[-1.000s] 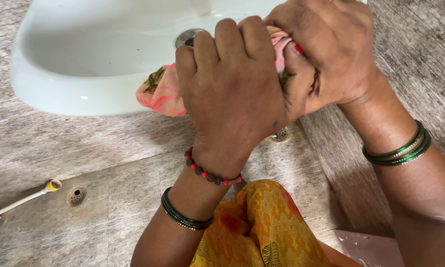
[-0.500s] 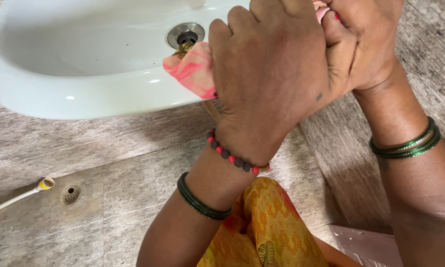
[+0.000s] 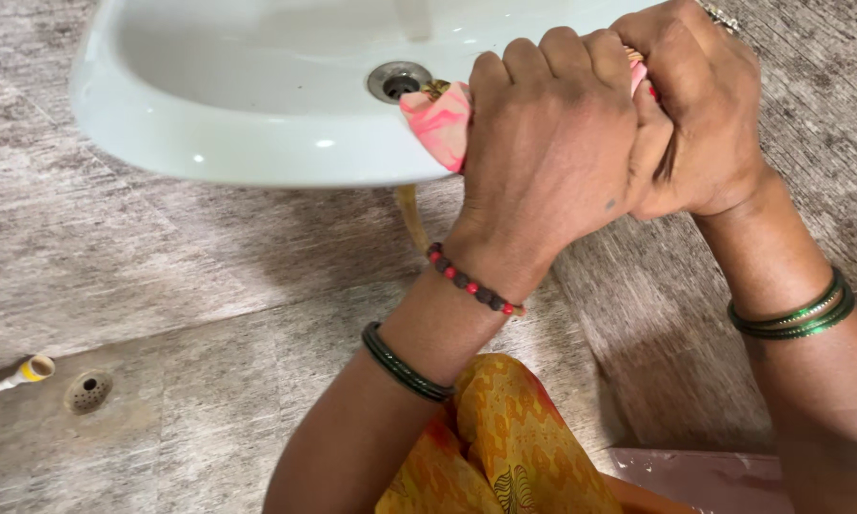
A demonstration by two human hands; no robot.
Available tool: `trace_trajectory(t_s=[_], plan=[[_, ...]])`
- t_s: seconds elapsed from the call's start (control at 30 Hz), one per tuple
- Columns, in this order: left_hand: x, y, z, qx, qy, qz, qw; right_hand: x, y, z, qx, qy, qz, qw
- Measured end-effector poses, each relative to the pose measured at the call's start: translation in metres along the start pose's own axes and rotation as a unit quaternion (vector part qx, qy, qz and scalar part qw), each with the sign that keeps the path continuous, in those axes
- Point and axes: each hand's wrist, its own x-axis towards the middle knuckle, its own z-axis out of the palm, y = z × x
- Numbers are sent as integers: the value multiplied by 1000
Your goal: The person wipes the outer rim and the inner basin of a white sink using a cloth, moving their hands around the perimeter and near the faucet.
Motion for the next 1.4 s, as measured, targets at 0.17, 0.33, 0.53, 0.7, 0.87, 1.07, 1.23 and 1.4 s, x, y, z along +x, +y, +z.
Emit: trace_trajectory(t_s=[0.17, 0.33, 0.53, 0.7, 0.87, 1.07, 1.23, 1.4], plan=[[-5, -40, -27, 12, -69, 41, 997, 24, -28, 13, -50, -7, -19, 999], [-15, -86, -64, 10, -61, 73, 995, 55, -79, 29, -82, -21, -16, 996], [-23, -135, -91, -42, -9, 91, 995, 95, -125, 49, -110, -38, -20, 993], [-27, -164, -107, -96, 3, 122, 988, 105, -142, 68, -116, -44, 1, 992], [-33, -165, -106, -82, -29, 76, 993, 102, -143, 75, -95, -25, 26, 995], [-33, -162, -111, -64, -42, 45, 996, 100, -140, 84, -56, 3, 25, 998], [-30, -162, -111, -43, -80, 6, 996, 104, -135, 93, -36, -26, 41, 998], [-29, -154, -114, -28, -98, 7, 995, 98, -129, 91, -18, 13, -4, 1000]])
